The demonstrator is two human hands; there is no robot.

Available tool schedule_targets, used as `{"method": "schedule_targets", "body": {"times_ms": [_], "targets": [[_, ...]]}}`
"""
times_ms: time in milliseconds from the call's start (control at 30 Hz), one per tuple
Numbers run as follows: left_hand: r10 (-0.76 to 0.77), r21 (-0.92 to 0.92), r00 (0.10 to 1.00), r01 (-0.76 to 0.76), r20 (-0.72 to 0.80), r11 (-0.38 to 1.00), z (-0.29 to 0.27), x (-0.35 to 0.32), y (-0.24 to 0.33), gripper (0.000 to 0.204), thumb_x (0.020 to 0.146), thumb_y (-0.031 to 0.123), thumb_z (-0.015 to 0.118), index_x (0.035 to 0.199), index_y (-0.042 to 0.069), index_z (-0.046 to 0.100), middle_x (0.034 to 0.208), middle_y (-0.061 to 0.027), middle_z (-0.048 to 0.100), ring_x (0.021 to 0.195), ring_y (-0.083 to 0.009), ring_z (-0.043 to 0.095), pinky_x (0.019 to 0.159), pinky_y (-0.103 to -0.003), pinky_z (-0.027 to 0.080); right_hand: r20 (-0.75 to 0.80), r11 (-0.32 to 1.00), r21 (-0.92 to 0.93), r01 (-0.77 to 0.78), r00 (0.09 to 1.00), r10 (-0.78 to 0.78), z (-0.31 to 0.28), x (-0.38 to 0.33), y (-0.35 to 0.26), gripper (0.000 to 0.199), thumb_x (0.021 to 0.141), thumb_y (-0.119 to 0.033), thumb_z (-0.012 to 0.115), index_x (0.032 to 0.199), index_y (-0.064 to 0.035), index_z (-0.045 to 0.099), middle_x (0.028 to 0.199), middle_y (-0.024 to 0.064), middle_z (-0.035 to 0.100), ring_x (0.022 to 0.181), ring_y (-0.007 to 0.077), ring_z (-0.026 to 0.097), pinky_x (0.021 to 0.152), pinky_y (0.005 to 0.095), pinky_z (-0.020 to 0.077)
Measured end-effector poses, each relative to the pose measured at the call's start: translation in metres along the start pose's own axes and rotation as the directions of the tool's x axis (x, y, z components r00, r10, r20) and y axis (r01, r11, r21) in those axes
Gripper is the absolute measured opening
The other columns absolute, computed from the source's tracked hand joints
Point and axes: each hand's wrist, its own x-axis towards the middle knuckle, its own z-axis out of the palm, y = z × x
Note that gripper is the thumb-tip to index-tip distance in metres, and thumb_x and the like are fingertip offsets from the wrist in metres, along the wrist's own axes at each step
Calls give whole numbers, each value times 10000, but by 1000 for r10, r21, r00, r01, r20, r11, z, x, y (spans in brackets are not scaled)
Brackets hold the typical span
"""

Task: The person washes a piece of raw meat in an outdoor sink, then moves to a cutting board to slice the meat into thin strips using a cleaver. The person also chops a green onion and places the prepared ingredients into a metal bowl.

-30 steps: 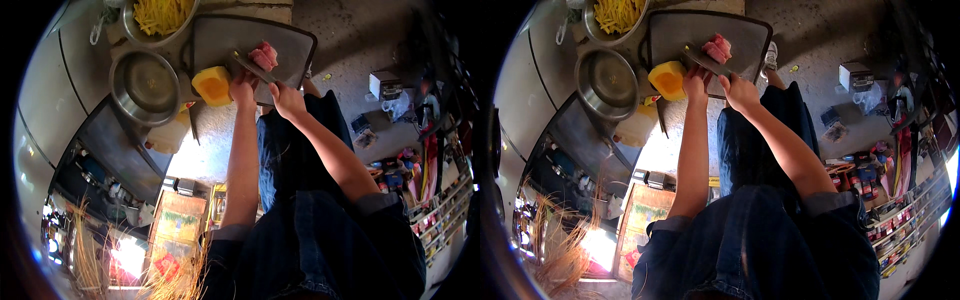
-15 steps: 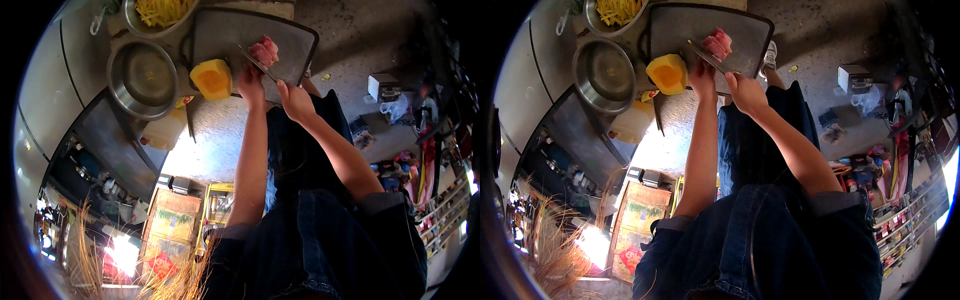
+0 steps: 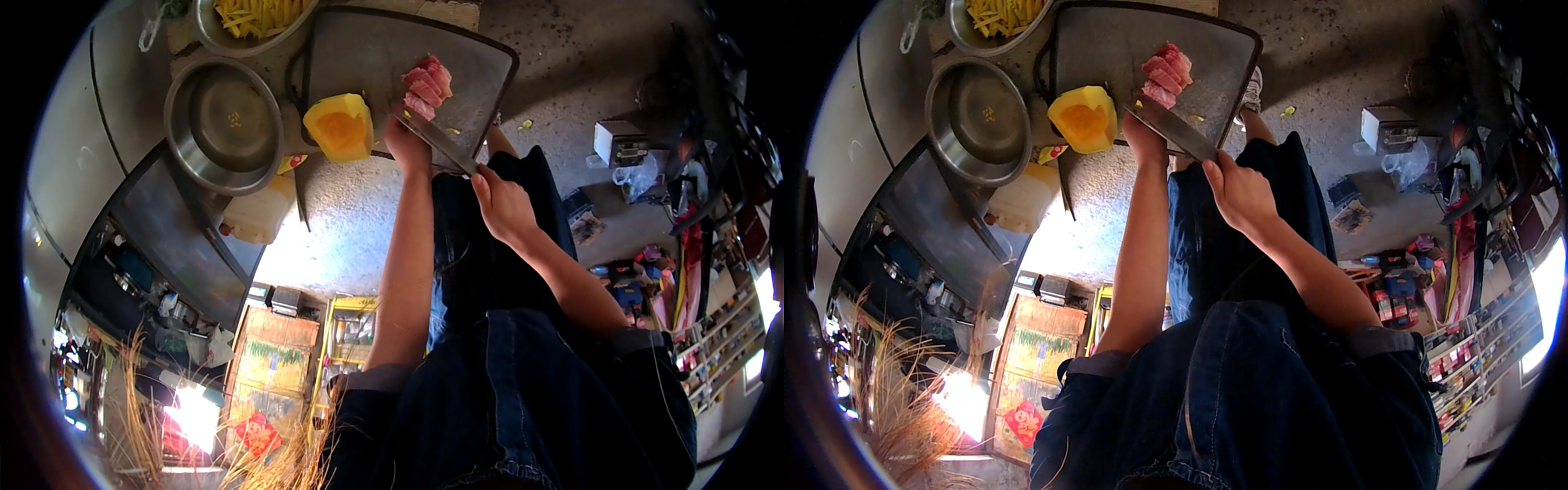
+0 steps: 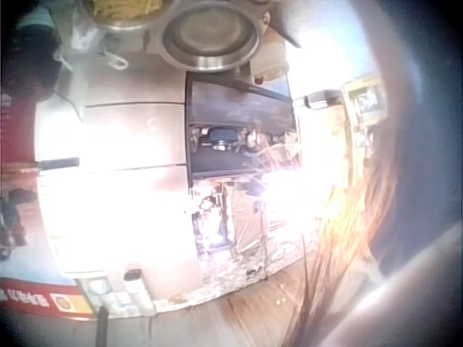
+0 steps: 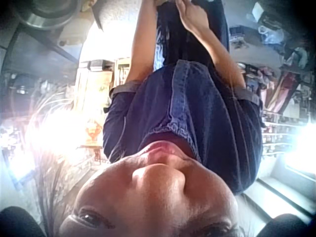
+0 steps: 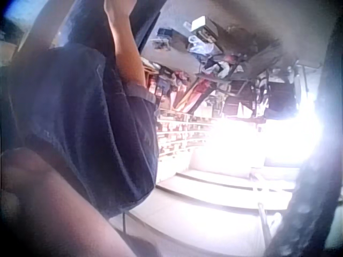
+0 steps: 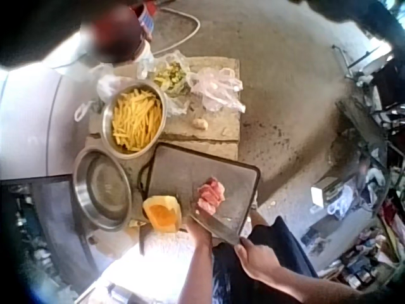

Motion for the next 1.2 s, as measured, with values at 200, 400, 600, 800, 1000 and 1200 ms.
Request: {"method": "schedule_targets", "body": {"times_ms": [200,400,600,800,1000,1200], "targets": [[39,102,998,-45,56,994,1,-2,-1,343,850,124,627,1161,-19,611,1055,-105,668,956,-175,615,850,-308,480,4,999,-40,-21,1000,21,-2,-1,3,509,998,-437,305,1187,-28,541,727,234,646,698,419,637,626,513,512],[8,143,1000,-12,29,990,10,-2,3,356,852,163,652,1163,-8,621,1063,-122,676,971,-179,623,857,-309,474,-30,1000,-16,-26,999,25,1,5,5,519,997,-440,302,1165,-21,559,750,238,651,721,426,639,634,512,520],[1,122,1000,-5,28,992,14,-1,9,323,854,186,651,1131,19,647,1036,-132,694,971,-188,643,834,-304,473,-54,998,-53,-35,998,33,-1,12,3,503,995,-435,310,1120,-29,580,773,239,654,740,428,638,653,516,517],[-2,139,1000,4,-13,990,19,0,2,313,843,193,643,1106,24,661,1011,-154,699,944,-221,666,805,-321,485,-78,997,-38,-60,995,57,1,22,-4,489,994,-448,307,1044,-58,599,784,222,658,773,423,635,686,523,504],[15,167,999,-8,-42,986,20,1,-7,331,840,198,642,1116,15,657,1011,-170,693,936,-261,670,813,-340,488,-76,998,-40,-52,996,48,4,33,-9,523,989,-475,300,993,-53,610,777,230,653,773,429,634,683,520,506],[15,129,998,-7,-56,992,24,-1,0,332,838,188,645,1118,9,658,1024,-178,689,961,-282,667,822,-348,490,-90,997,-65,-48,995,42,6,44,-14,549,986,-492,298,971,-47,620,803,234,659,781,427,639,693,509,515]]}}
